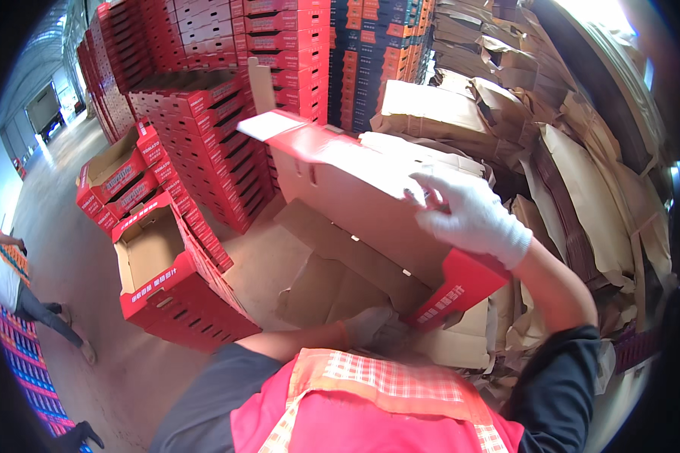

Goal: The person repeatedly folds flat cardboard sheets into red-labeled boxes and stacks them in a warehouse. The person handles each box one at a time, folding the sides and placing the finished boxes on a growing stack.

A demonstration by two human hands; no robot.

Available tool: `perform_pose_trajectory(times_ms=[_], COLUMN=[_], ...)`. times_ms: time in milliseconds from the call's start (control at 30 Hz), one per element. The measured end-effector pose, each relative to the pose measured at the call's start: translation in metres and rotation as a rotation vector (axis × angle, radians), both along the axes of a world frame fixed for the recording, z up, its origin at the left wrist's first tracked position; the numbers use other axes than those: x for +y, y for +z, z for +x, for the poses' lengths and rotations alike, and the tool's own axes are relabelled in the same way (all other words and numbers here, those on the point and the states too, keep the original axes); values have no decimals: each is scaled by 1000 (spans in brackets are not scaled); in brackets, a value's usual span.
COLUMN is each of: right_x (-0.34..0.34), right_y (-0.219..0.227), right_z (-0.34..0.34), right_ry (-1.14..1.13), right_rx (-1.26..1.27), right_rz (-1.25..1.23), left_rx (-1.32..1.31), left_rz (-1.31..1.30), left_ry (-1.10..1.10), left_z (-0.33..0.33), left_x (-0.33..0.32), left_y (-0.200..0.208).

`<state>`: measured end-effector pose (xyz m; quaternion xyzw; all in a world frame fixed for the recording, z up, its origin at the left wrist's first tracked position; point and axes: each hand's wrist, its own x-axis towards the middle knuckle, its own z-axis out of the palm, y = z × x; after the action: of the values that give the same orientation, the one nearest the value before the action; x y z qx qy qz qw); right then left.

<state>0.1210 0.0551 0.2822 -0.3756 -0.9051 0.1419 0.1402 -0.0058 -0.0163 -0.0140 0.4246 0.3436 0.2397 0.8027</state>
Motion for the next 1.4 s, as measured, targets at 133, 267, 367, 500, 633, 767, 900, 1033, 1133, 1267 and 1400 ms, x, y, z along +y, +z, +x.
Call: perform_pose_trajectory(times_ms=[133, 267, 367, 500, 633, 767, 900, 1033, 1133, 1267, 1400], right_x=[45, 57, 41, 26, 25, 30, 37, 59, 77, 63, 29], right_y=[-23, -31, -29, -20, -16, -8, -6, -22, -31, -29, -28], right_z=[6, 16, 20, 40, 73, 83, 65, 41, 34, 23, -5], right_ry=[-100, -279, -237, -316, -410, -383, -208, -229, -292, -312, -12], right_rx=[246, 196, 185, 191, 103, 202, -215, -315, -219, 71, -113], right_rz=[497, 315, 290, 444, 396, 200, 469, 417, 205, 291, 225], left_rx=[462, 1122, 753, 748, 939, 887, 930, 814, 816, 331, -89], left_rz=[1488, 1954, 1448, 1614, 1474, 1367, 1617, 1706, 1738, 1532, 1469], left_ry=[629, 678, 35, -27, -59, -194, -35, 150, 259, 493, 475], left_z=[-29, -23, -26, -23, -20, -24, -27, -26, -28, -36, -57], left_x=[-23, 25, 84, 117, 110, 105, 104, 96, 90, 104, 115], left_y=[113, 227, 264, 264, 263, 266, 256, 237, 224, 215, 200])
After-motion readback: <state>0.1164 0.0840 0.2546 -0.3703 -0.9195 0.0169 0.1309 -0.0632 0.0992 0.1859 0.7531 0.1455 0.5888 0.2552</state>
